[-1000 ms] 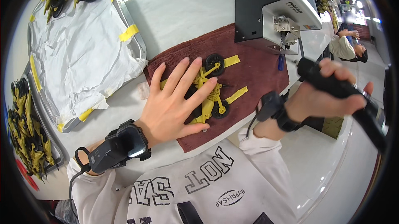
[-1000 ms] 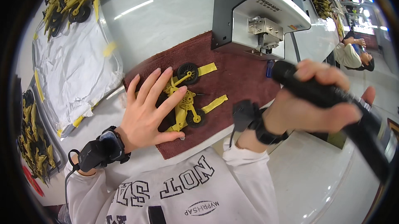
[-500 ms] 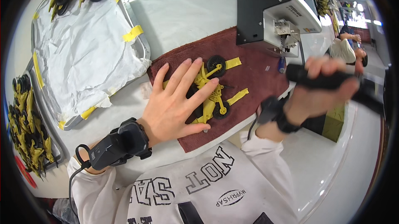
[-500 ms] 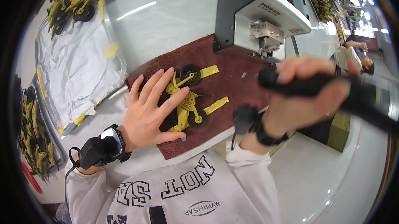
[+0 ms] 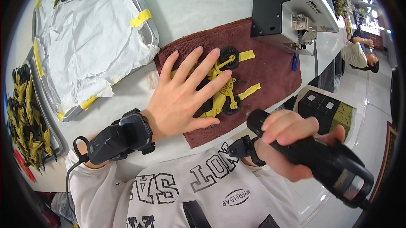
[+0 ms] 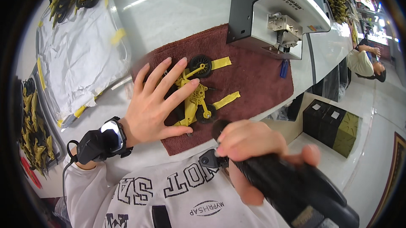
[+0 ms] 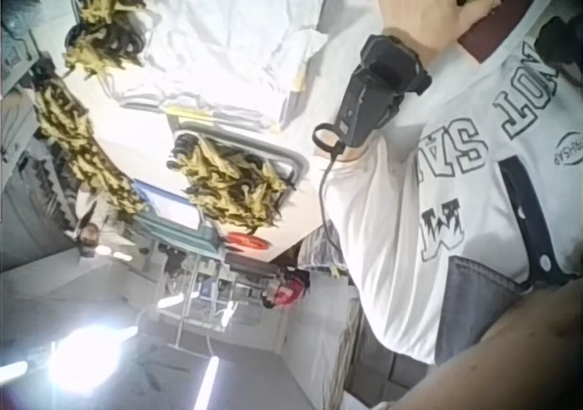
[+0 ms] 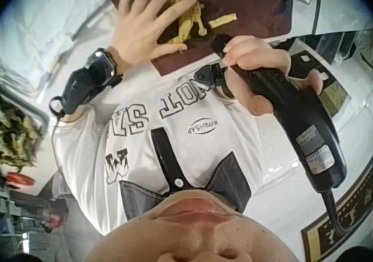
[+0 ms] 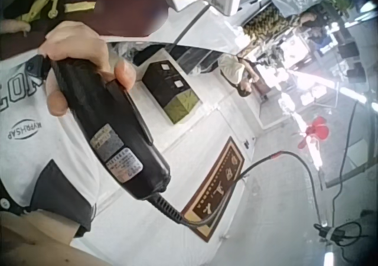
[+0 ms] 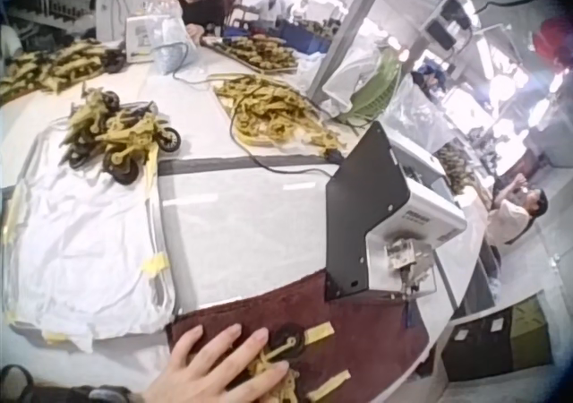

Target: The recorder uses an electric screwdriver to assemble small plastic toy motorcycle components at a manufacturing workstation.

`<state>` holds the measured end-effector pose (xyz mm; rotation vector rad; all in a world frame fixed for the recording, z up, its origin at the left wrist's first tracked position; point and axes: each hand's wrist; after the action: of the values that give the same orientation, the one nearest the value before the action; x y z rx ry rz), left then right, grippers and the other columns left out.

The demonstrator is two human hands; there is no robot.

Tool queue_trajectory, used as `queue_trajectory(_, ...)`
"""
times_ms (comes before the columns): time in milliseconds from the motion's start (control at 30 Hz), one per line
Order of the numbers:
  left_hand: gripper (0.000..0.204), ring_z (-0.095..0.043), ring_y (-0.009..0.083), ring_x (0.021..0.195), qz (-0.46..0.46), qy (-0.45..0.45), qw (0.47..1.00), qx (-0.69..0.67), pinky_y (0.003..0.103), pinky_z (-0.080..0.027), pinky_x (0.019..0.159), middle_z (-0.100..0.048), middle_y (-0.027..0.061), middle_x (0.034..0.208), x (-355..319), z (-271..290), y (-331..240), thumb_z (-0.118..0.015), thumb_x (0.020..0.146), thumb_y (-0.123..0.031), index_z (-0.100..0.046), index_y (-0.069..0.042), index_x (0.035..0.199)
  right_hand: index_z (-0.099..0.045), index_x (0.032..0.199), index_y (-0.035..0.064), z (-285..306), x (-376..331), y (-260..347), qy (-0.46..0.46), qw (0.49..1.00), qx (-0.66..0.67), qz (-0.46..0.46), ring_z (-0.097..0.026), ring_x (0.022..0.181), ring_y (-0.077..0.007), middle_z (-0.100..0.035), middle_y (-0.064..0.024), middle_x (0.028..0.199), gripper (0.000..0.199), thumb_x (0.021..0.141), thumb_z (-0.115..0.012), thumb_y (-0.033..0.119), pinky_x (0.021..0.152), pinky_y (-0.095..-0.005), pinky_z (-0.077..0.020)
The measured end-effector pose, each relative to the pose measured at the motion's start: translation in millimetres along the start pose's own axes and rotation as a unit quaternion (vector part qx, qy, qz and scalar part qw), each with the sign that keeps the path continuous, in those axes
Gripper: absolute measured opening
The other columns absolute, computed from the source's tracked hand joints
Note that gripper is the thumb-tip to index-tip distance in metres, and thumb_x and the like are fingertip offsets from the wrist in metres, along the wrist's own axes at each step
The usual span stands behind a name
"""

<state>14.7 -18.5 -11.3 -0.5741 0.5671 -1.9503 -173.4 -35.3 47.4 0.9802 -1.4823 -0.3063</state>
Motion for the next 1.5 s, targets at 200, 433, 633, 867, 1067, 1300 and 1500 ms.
queue_trajectory(200,0.083,-0.032,0.0372,0.129,-0.009,0.001,1.0,0.011,0.055,-0.023,0.102,-0.029,0.0157,0.146,0.8,-0.6,-1.1,-0.071,0.063,-0.051,-0.045,-0.018,0.134,-0.013,0.137,0.0144,11.9,-2.3,-4.1,0.014,0.996,0.017,-0.081,-0.062,0.067,-0.032,-0.059,-0.0245,0.09,0.08,0.082,-0.07,0.028,0.059,-0.0442,-0.0503)
queue_trajectory(433,0.082,-0.033,0.0376,0.129,-0.009,0.0,1.0,0.015,0.055,-0.024,0.101,-0.029,0.0159,0.147,0.1,-0.4,0.6,-0.072,0.063,-0.051,-0.046,-0.018,0.133,-0.018,0.135,0.0157,13.4,-3.1,-6.1,0.088,0.992,0.015,-0.085,-0.061,0.068,-0.0333,-0.059,-0.024,0.092,0.08,0.078,-0.074,0.017,0.06,-0.045,-0.0493)
queue_trajectory(633,0.081,-0.033,0.0381,0.128,-0.008,0.004,1.0,0.017,0.056,-0.023,0.102,-0.029,0.0163,0.146,1.0,0.7,-0.9,-0.071,0.064,-0.051,-0.046,-0.018,0.133,-0.016,0.138,0.0164,22.5,17.6,-3.9,0.085,0.995,0.032,-0.042,-0.061,0.063,-0.032,-0.059,-0.0224,0.093,0.084,0.078,-0.073,0.032,0.055,-0.0435,-0.0494)
queue_trajectory(867,0.078,-0.033,0.0391,0.128,-0.009,0.003,1.0,0.021,0.056,-0.022,0.102,-0.031,0.0172,0.145,1.7,0.7,-3.4,-0.069,0.066,-0.053,-0.048,-0.017,0.132,-0.045,0.115,0.0148,53.5,127.3,-16.4,-0.274,0.916,-0.273,0.104,-0.05,0.054,-0.0189,-0.054,-0.0079,0.067,0.042,0.087,-0.048,0.047,0.054,-0.0348,-0.0447)
queue_trajectory(1067,0.079,-0.032,0.0391,0.129,-0.005,0.011,1.0,0.019,0.056,-0.021,0.103,-0.029,0.0175,0.146,0.5,2.6,-2.3,-0.068,0.067,-0.054,-0.046,-0.017,0.133,-0.036,0.121,0.008,57.9,119.1,-34.5,-0.153,0.919,-0.357,0.063,-0.051,0.052,-0.0204,-0.053,-0.0083,0.065,0.048,0.091,-0.048,0.042,0.055,-0.0355,-0.0457)
queue_trajectory(1300,0.081,-0.031,0.0374,0.13,0.001,0.013,1.0,0.005,0.054,-0.02,0.105,-0.028,0.0157,0.147,0.1,6.0,-2.2,-0.07,0.065,-0.053,-0.044,-0.019,0.135,-0.005,0.145,0.0146,1.0,42.4,-1.7,-0.055,0.998,-0.002,-0.013,-0.05,0.046,-0.0232,-0.053,-0.0126,0.072,0.087,0.086,-0.056,0.052,0.044,-0.0364,-0.046)
queue_trajectory(1500,0.082,-0.03,0.0361,0.131,-0.003,0.005,1.0,0.007,0.053,-0.02,0.105,-0.027,0.0149,0.148,-2.4,0.8,2.7,-0.07,0.066,-0.052,-0.043,-0.019,0.136,-0.018,0.141,0.0039,-19.3,13.9,-2.8,0.066,0.998,-0.014,0.009,-0.052,0.049,-0.0215,-0.051,-0.0125,0.074,0.077,0.089,-0.051,0.049,0.047,-0.0323,-0.0455)
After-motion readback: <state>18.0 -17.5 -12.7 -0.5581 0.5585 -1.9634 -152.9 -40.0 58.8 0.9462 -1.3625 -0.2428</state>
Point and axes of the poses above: each hand's wrist, its own x-axis towards the middle knuckle, its own z-axis out of the back of the hand, y = z × x
